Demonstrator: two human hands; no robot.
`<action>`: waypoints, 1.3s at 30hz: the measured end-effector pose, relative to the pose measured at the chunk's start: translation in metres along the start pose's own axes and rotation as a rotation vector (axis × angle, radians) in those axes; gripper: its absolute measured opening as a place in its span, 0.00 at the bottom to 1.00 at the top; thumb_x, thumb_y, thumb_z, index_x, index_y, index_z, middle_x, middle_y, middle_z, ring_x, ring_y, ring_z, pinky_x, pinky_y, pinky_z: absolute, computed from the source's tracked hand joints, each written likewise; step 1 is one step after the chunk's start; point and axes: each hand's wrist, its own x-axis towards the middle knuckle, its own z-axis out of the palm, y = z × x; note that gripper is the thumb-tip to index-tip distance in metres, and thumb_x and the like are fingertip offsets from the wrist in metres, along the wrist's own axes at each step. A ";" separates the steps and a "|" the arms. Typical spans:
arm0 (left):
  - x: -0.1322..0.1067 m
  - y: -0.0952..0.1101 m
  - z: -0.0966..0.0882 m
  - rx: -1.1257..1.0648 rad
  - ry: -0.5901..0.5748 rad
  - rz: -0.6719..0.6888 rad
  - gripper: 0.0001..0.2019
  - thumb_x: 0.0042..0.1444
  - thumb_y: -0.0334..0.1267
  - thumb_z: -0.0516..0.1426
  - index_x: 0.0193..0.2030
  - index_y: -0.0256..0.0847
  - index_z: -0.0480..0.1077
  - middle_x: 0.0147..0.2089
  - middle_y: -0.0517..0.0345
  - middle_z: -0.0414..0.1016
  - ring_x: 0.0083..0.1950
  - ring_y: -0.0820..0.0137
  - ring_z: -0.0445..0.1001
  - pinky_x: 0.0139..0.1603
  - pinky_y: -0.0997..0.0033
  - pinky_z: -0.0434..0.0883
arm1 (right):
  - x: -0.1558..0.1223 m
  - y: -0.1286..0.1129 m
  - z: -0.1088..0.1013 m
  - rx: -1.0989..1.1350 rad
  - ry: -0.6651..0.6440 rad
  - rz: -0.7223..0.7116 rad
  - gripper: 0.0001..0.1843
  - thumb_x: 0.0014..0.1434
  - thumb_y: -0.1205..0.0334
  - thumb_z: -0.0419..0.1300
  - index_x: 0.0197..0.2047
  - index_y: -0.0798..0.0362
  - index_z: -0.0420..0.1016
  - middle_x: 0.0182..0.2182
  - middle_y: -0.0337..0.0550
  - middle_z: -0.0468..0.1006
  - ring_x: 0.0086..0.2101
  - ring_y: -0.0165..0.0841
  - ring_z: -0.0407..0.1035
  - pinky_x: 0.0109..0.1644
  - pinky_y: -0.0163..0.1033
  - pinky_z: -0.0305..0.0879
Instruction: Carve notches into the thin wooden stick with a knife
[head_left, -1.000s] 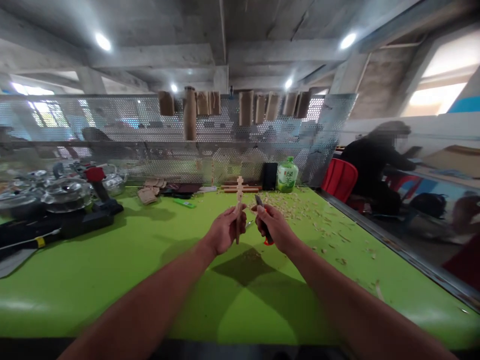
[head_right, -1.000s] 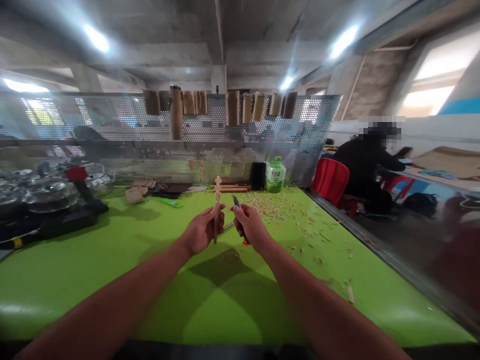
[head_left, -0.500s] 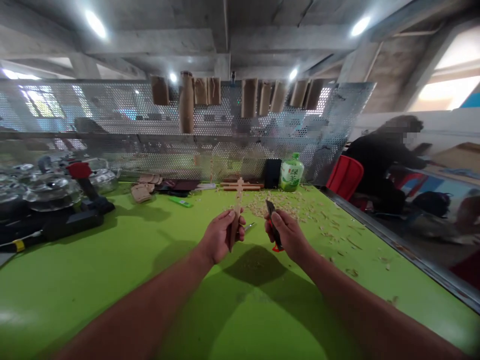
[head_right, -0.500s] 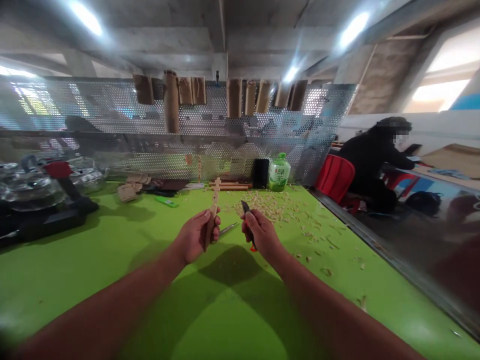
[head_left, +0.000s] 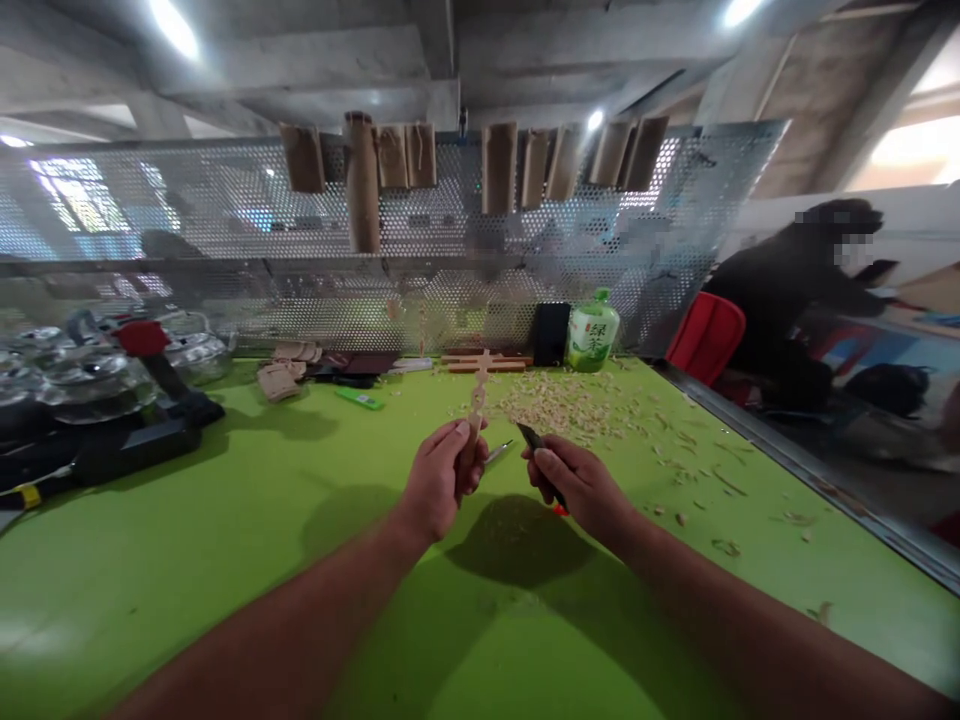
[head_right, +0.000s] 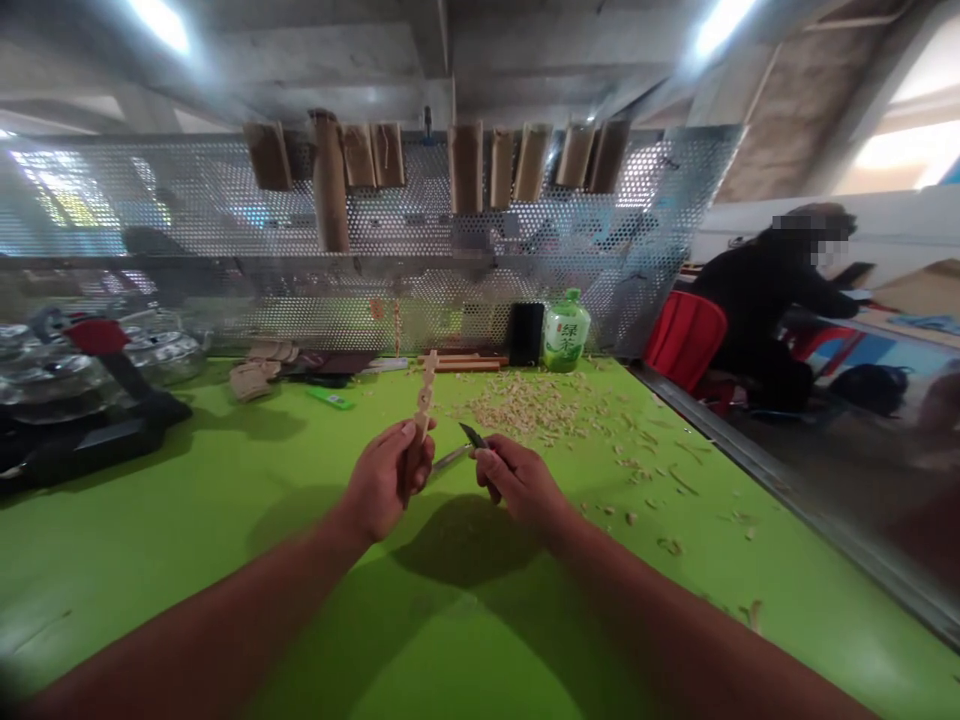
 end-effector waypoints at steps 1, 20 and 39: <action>0.000 0.000 0.000 0.007 0.009 0.012 0.17 0.55 0.49 0.59 0.42 0.38 0.72 0.27 0.63 0.70 0.19 0.81 0.61 0.17 0.78 0.52 | 0.000 0.001 -0.001 0.012 0.007 0.006 0.22 0.63 0.41 0.51 0.36 0.53 0.69 0.23 0.36 0.67 0.20 0.26 0.62 0.22 0.33 0.57; 0.004 0.000 -0.002 0.129 0.097 0.134 0.16 0.59 0.50 0.55 0.41 0.39 0.72 0.25 0.65 0.64 0.18 0.82 0.55 0.16 0.80 0.51 | 0.005 -0.002 -0.002 0.027 0.076 0.049 0.22 0.58 0.40 0.56 0.31 0.52 0.66 0.22 0.34 0.66 0.18 0.25 0.61 0.20 0.33 0.56; 0.005 0.000 -0.001 0.110 0.145 0.126 0.14 0.55 0.46 0.59 0.40 0.38 0.72 0.24 0.67 0.63 0.17 0.84 0.54 0.16 0.82 0.50 | 0.003 0.003 -0.003 -0.050 0.034 0.056 0.18 0.60 0.45 0.56 0.31 0.52 0.64 0.22 0.34 0.66 0.20 0.26 0.61 0.23 0.33 0.57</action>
